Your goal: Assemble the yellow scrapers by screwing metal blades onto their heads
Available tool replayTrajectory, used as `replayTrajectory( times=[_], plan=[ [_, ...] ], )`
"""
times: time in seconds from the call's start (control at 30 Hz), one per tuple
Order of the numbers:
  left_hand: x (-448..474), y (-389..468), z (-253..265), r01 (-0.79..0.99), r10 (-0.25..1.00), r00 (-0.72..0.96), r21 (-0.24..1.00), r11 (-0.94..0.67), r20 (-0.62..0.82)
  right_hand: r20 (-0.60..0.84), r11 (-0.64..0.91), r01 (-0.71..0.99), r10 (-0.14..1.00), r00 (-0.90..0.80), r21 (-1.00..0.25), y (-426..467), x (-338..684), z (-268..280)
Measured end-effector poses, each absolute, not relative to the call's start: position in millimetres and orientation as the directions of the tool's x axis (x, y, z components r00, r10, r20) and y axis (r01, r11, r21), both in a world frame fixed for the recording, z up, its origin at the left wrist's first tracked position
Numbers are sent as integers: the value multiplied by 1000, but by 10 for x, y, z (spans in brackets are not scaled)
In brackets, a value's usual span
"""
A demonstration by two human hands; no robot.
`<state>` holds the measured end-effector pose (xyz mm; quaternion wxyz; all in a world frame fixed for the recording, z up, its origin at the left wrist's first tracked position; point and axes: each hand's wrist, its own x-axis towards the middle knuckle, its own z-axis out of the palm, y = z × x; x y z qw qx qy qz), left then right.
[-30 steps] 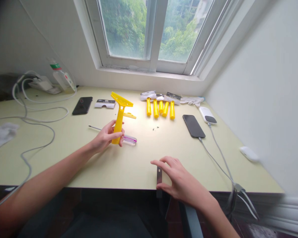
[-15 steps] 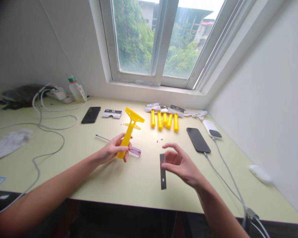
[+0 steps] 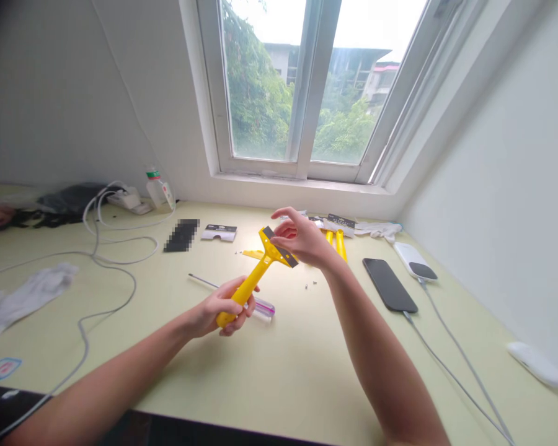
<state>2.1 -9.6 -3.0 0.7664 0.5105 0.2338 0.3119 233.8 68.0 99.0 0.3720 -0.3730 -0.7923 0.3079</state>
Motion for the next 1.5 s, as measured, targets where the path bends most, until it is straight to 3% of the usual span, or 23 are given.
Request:
replayTrajectory(
  times=[0.53, 0.77, 1.07, 1.33, 1.5],
  plan=[
    [64, -157, -2, -209, 733, 680, 949, 235, -32, 377, 559, 485, 823, -426, -673, 614, 2289, 896],
    [148, -219, 56, -324, 809, 586, 926, 194, 36, 263, 574, 489, 782, -565, -656, 441, 2033, 805],
    [159, -225, 83, -326, 854, 519, 913, 245, -44, 252, 569, 576, 805, -538, -588, 457, 1991, 738],
    [159, -224, 75, -341, 853, 520, 904, 258, -47, 230, 543, 581, 819, -526, -607, 470, 1982, 715],
    [152, -216, 86, -327, 864, 501, 911, 252, -59, 140, 531, 569, 796, -588, -628, 462, 2039, 773]
  ],
)
